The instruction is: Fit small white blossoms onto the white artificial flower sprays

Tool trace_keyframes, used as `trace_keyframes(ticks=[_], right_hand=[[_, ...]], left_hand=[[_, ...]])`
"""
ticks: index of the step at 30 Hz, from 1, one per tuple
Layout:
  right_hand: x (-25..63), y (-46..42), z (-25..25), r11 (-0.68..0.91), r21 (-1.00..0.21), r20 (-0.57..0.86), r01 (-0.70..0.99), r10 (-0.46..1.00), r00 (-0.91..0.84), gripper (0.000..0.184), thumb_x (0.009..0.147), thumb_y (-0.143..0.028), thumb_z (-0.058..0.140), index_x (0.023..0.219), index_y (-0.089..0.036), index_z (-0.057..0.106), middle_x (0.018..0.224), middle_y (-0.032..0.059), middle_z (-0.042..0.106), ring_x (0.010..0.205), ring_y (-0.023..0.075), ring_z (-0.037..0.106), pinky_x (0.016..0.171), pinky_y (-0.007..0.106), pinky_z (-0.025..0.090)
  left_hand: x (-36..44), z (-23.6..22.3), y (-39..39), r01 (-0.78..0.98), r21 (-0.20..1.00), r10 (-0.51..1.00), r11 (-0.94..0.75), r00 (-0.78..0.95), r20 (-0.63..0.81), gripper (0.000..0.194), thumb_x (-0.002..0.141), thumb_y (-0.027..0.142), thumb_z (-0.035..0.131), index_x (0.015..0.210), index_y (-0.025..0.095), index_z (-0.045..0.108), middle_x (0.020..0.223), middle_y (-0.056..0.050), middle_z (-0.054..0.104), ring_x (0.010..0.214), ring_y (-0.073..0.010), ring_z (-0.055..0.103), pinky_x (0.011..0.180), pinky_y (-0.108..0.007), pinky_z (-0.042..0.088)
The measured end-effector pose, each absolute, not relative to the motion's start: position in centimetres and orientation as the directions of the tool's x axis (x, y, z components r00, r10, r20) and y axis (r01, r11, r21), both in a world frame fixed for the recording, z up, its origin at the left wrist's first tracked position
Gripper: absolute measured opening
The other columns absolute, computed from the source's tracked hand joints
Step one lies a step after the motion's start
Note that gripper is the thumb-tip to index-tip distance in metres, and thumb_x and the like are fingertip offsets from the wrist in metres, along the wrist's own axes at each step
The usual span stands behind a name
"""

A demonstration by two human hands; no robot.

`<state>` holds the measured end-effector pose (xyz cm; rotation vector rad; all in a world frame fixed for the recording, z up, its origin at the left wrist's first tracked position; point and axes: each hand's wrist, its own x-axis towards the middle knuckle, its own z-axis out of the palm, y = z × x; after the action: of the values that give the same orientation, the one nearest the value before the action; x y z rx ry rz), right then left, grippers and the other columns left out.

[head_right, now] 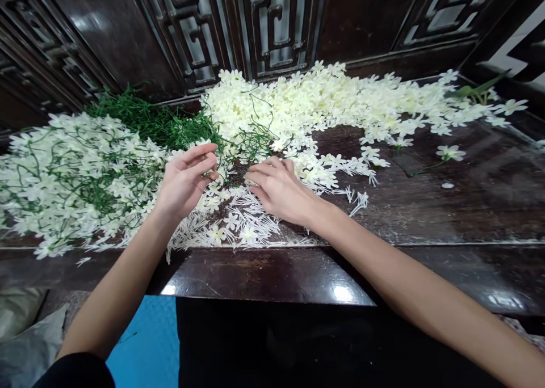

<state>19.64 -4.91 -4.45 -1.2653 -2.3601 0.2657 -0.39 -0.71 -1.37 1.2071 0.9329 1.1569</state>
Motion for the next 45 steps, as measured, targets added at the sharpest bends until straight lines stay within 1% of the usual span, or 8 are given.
trace_keyframes(ticks=[3,11,18,26,30,34,37,45], right_hand=[[19.7,-5.0,-4.7,0.6,-0.328,0.28,0.73,0.799,-0.532,0.034,0.095,-0.021,0.041,0.12,-0.018,0.065,0.132,0.0111,0.059,0.118,0.035,0.046,0.09,0.054,0.036],[19.8,-4.6,-4.6,0.571,-0.37,0.286,0.733,0.82,-0.495,0.028,0.092,-0.019,0.046,0.108,-0.016,0.069,0.107,0.0099,0.069,0.104,0.0293,0.055,0.087,0.048,0.037],[19.9,-4.8,-4.1,0.538,-0.369,0.354,0.758,0.835,-0.421,0.024,0.093,-0.026,0.049,0.104,-0.016,0.068,0.105,0.0109,0.069,0.1,0.0293,0.056,0.087,0.049,0.036],[19.9,-5.1,-3.6,0.628,-0.407,0.342,0.664,0.778,-0.527,0.021,0.089,-0.031,0.053,0.097,-0.019,0.069,0.091,0.0077,0.071,0.092,0.0274,0.059,0.088,0.05,0.038],[19.9,-5.0,-4.0,0.632,-0.415,0.301,0.655,0.775,-0.556,0.021,0.088,-0.028,0.055,0.1,-0.018,0.07,0.088,0.0072,0.072,0.088,0.0261,0.061,0.087,0.05,0.04],[19.6,-5.1,-3.6,0.537,-0.603,0.266,0.59,0.833,-0.485,0.022,0.088,-0.024,0.054,0.101,-0.017,0.07,0.089,0.0071,0.071,0.082,0.0221,0.063,0.084,0.046,0.046],[19.5,-5.3,-2.8,0.427,-0.735,0.241,0.527,0.891,-0.385,0.028,0.089,-0.03,0.053,0.11,-0.017,0.067,0.098,0.0088,0.069,0.082,0.0216,0.062,0.072,0.042,0.05],[19.6,-5.4,-1.9,0.364,-0.778,0.198,0.512,0.915,-0.351,0.017,0.088,-0.031,0.055,0.093,-0.017,0.064,0.094,0.0078,0.067,0.083,0.0213,0.059,0.071,0.04,0.047]], left_hand=[[-0.3,-1.3,-0.8,-0.135,0.991,0.979,-0.014,0.2,0.041,0.02,0.071,0.012,0.07,0.091,0.016,0.071,0.084,-0.004,0.062,0.063,-0.0072,0.051,0.05,-0.02,0.043],[-0.3,-1.1,-1.3,0.137,0.971,0.959,-0.195,0.236,0.159,0.021,0.076,0.022,0.071,0.096,0.017,0.071,0.086,-0.005,0.065,0.062,-0.0076,0.052,0.052,-0.02,0.043],[-0.7,-0.6,-1.6,0.587,0.656,0.844,-0.474,0.515,0.149,0.023,0.076,0.023,0.069,0.098,0.016,0.07,0.087,-0.006,0.071,0.08,-0.0185,0.063,0.073,-0.032,0.048],[-0.4,-2.4,-1.5,0.639,0.493,0.783,-0.591,0.6,0.162,0.014,0.081,0.017,0.061,0.089,0.022,0.072,0.086,-0.005,0.074,0.081,-0.0226,0.06,0.077,-0.038,0.043],[-0.3,-2.0,-1.5,0.609,0.57,0.814,-0.552,0.543,0.207,0.014,0.08,0.016,0.061,0.088,0.019,0.072,0.085,-0.005,0.074,0.079,-0.0198,0.062,0.073,-0.034,0.046],[-0.4,-1.0,-1.5,0.499,0.769,0.89,-0.4,0.41,0.196,0.015,0.081,0.021,0.064,0.092,0.016,0.073,0.09,-0.008,0.074,0.074,-0.0158,0.063,0.064,-0.028,0.048],[-0.7,-0.7,-1.5,0.351,0.886,0.909,-0.302,0.387,0.157,0.017,0.081,0.024,0.067,0.095,0.017,0.073,0.097,-0.009,0.073,0.082,-0.0154,0.065,0.073,-0.029,0.052],[-1.0,-1.5,-0.9,0.145,0.982,0.913,-0.122,0.403,0.054,0.013,0.081,0.021,0.067,0.093,0.02,0.072,0.091,-0.006,0.069,0.072,-0.0109,0.06,0.059,-0.023,0.048]])
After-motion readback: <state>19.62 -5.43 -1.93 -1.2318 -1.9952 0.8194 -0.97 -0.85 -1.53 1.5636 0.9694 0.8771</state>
